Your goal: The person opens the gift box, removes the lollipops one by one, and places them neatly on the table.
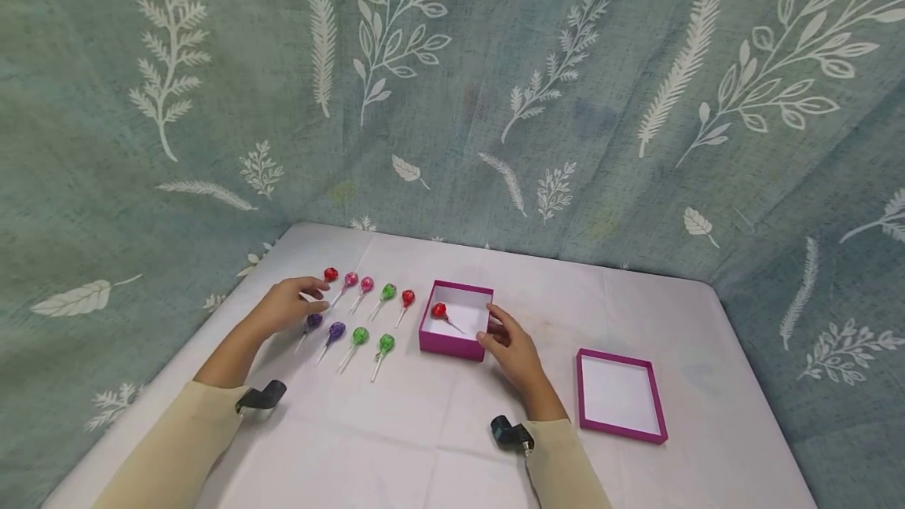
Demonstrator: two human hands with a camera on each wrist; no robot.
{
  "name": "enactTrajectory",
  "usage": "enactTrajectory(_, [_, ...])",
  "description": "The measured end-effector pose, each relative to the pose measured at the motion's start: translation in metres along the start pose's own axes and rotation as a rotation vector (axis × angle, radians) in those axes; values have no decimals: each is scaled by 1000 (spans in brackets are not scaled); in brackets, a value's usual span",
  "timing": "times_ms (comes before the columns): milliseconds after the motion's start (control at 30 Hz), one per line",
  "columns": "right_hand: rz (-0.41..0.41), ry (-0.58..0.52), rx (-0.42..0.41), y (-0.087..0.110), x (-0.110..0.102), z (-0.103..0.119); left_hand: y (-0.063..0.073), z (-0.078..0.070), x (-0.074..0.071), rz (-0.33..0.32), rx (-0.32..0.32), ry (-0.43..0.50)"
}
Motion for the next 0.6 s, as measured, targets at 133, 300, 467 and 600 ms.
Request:
enactTrajectory(133, [-5, -4, 2, 2, -2, 1, -7, -26, 4, 7, 51, 28])
enactTrajectory(300, [-11, -20, -32, 1, -1, -2, -15, -58, 15, 5, 110, 45])
enactTrajectory(467, [-13, -31, -42, 1, -1, -2, -23, -89, 37, 41, 151, 66])
enactTrajectory(600, [-17, -25, -42, 1, -2, -2, -29, -112, 58, 92, 165, 73])
Point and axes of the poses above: each hand's wrist, its own y-axis away from the middle knuckle, its own x-axis out of the palm, z = x × y, the point moved 10 cm from there along -y, towards the middle knuckle, and after that the axes turned 3 degrees about -y, right-handed, at the moved point
